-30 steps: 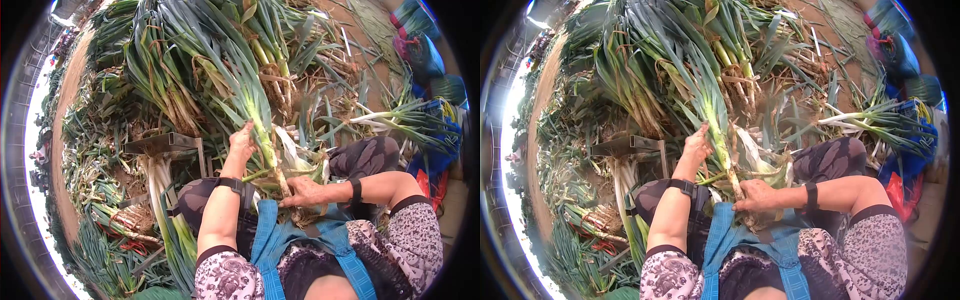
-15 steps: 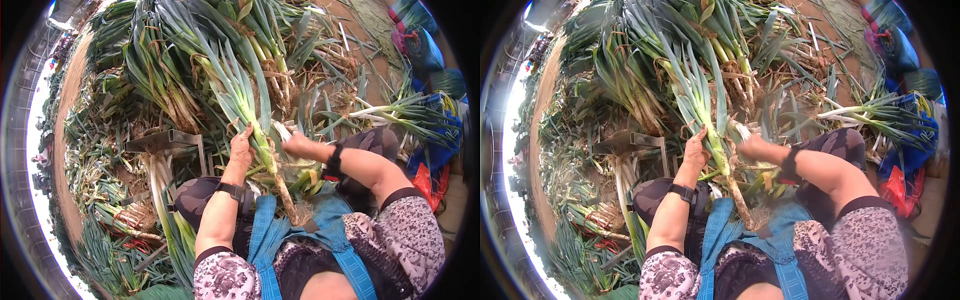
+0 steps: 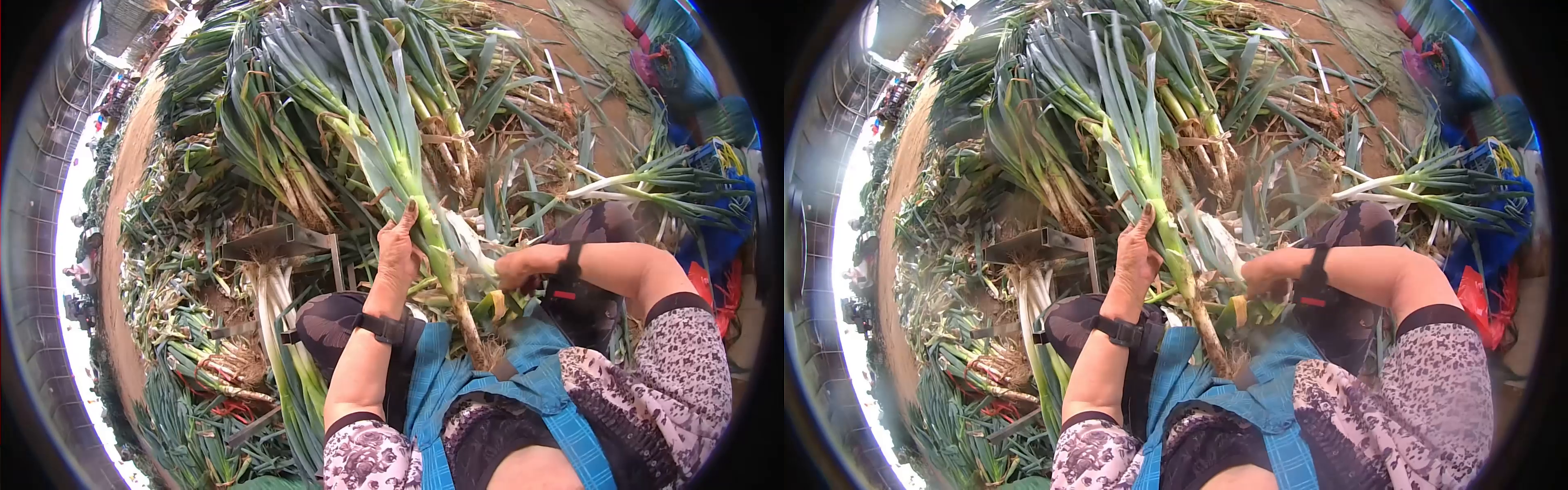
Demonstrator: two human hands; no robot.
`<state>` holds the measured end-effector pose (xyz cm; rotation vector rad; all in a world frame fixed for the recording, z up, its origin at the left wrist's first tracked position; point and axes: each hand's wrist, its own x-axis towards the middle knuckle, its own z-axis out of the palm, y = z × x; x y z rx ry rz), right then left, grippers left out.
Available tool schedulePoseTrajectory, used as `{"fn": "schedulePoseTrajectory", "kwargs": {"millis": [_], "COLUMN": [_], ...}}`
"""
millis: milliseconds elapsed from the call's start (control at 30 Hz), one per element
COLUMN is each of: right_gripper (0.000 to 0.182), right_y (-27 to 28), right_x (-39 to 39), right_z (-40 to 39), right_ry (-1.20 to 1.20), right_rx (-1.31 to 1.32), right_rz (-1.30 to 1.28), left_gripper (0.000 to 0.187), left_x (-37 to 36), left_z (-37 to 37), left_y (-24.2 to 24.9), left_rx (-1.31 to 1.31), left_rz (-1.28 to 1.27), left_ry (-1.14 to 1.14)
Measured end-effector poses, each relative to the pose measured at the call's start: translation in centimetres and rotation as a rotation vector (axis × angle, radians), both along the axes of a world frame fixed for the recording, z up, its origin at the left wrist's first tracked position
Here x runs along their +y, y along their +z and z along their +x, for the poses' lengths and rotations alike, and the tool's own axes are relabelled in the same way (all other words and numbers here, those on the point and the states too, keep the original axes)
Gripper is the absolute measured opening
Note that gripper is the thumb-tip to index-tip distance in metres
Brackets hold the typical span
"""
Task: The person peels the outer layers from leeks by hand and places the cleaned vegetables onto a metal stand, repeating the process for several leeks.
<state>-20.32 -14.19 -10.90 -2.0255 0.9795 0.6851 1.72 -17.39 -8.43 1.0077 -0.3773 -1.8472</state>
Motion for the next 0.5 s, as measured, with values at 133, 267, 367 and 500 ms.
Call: {"fn": "schedulePoseTrajectory", "kwargs": {"millis": [133, 267, 367, 500], "right_gripper": [0.049, 0.034, 0.033, 0.027], "right_y": [4.9, 4.8, 5.8, 7.6], "right_x": [-5.1, -9.4, -9.6, -12.2], "right_z": [-1.9, -2.4, -2.8, -5.6], "right_ry": [-1.073, -1.245, -1.409, -1.604], "right_rx": [-0.428, -1.059, -1.24, -1.426], "right_rz": [0.279, 0.608, 0.374, 0.343], "left_gripper": [0.033, 0.035, 0.022, 0.029], "left_x": [1.2, 1.9, 3.5, 10.1], "left_z": [-3.5, -7.5, -7.6, -2.8], "left_y": [0.8, 2.0, 1.9, -5.4], "left_rx": [0.049, -0.061, -0.274, -0.589], "left_rz": [0.003, -0.019, 0.027, -0.003], "left_ry": [0.045, -0.075, -0.11, -0.483]}}
